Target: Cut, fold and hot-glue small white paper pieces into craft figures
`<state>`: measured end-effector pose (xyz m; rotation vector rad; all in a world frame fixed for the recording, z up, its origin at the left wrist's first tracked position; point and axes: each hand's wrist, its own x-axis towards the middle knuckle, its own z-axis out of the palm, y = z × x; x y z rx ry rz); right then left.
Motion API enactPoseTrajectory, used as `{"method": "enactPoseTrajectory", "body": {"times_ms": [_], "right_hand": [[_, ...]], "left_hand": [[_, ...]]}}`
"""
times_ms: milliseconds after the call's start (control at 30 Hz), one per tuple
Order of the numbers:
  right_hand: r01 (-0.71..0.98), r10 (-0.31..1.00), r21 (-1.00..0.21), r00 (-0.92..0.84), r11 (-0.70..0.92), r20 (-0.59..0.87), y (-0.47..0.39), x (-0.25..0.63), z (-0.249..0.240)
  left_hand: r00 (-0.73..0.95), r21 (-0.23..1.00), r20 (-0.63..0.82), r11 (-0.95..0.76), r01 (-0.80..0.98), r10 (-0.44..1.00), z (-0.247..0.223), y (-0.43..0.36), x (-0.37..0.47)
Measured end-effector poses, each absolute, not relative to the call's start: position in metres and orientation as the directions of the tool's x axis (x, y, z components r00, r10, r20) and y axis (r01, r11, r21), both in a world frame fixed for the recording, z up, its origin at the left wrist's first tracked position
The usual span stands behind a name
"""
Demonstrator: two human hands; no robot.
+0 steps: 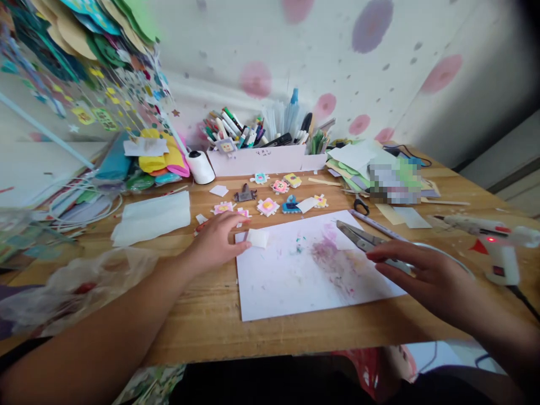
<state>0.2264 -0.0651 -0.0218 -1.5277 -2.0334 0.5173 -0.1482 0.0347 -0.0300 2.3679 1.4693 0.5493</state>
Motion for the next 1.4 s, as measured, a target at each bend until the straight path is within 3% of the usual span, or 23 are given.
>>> {"method": "enactPoseTrajectory", "body": {"times_ms": [100,233,367,600,800,1100,1233,1400], "right_hand": [[0.758,0.948,-0.571,-0.228,0.316,0.223,-0.063,0.23,-0.023],[0.767,0.925,-0.519,-0.286,0.377,0.25,-0.058,0.233,-0.026],[0.768,0.896,-0.464,-0.347,0.442,0.279,-0.053,0.234,-0.029],[0.761,0.885,-0.453,-0.38,0.464,0.269,-0.045,0.233,-0.033],[0.763,0.889,-0.457,-0.39,0.457,0.238,-0.039,0.233,-0.034],[0.768,0.889,-0.453,-0.346,0.452,0.301,-0.033,0.214,-0.023],[0.773,0.883,-0.434,-0.359,0.463,0.303,-0.03,0.206,-0.022],[0.828,0.896,-0.355,-0.355,0.433,0.266,-0.028,0.207,-0.026]], "left_hand": [[0.548,0.348,0.17,-0.57,0.744,0.819,-0.034,0.036,-0.145],[0.59,0.317,0.16,-0.607,0.729,0.792,-0.038,0.04,-0.142],[0.581,0.271,0.218,-0.62,0.736,0.785,-0.036,0.04,-0.144],[0.433,0.358,0.348,-0.545,0.758,0.832,-0.031,0.034,-0.151],[0.549,0.238,0.272,-0.609,0.757,0.79,-0.033,0.029,-0.149],[0.554,0.198,0.214,-0.591,0.782,0.805,-0.034,0.031,-0.153],[0.574,0.209,0.273,-0.629,0.748,0.772,-0.032,0.031,-0.155],[0.487,0.319,0.408,-0.62,0.717,0.773,-0.025,0.026,-0.154]]}}
